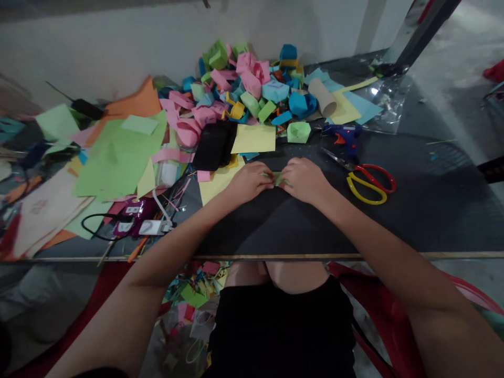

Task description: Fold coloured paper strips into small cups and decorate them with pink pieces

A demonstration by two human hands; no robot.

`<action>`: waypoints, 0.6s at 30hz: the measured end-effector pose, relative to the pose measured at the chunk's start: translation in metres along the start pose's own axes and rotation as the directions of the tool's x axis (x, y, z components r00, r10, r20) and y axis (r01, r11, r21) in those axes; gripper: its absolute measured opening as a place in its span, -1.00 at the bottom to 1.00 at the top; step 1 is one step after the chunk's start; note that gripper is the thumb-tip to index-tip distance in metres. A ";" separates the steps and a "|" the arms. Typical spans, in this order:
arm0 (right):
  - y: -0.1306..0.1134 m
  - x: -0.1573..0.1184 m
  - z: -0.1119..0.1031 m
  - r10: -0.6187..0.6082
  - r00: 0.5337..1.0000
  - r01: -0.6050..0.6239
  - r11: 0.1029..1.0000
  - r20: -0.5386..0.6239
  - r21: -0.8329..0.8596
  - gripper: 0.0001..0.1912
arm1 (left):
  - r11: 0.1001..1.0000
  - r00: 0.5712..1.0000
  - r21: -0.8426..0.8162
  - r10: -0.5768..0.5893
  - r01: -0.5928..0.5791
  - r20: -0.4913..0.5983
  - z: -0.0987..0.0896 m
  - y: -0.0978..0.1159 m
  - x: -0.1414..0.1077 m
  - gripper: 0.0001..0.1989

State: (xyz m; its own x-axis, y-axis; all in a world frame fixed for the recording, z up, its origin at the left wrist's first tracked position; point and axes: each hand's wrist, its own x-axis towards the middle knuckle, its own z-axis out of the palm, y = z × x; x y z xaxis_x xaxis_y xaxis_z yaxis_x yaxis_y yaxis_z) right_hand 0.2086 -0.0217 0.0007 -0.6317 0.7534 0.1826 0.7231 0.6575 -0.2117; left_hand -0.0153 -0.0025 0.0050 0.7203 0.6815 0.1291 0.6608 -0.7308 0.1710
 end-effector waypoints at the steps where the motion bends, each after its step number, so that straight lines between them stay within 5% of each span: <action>1: -0.003 0.003 0.002 -0.025 1.000 0.025 1.000 0.007 0.009 -0.69 | 1.000 1.000 -0.014 0.016 -0.016 0.015 -0.002 -0.003 0.004 -0.82; 9: -0.010 -0.020 0.026 -0.035 0.997 0.034 0.999 0.068 0.028 -0.26 | 0.977 0.979 0.078 -0.195 0.199 -0.055 0.012 0.032 -0.005 -0.65; 18: 0.010 -0.046 0.017 0.024 0.993 -0.023 1.000 0.118 -0.010 -0.10 | 0.966 0.965 0.110 -0.245 0.234 0.096 0.018 0.043 -0.034 -0.24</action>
State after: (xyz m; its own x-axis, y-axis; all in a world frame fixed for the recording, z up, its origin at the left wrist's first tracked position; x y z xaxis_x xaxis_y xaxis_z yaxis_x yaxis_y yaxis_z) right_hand 0.2395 -0.0499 -0.0260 -0.6426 0.7636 0.0630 0.7402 0.6399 -0.2063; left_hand -0.0075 -0.0574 -0.0101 0.5534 0.8328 -0.0109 0.8302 -0.5505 0.0877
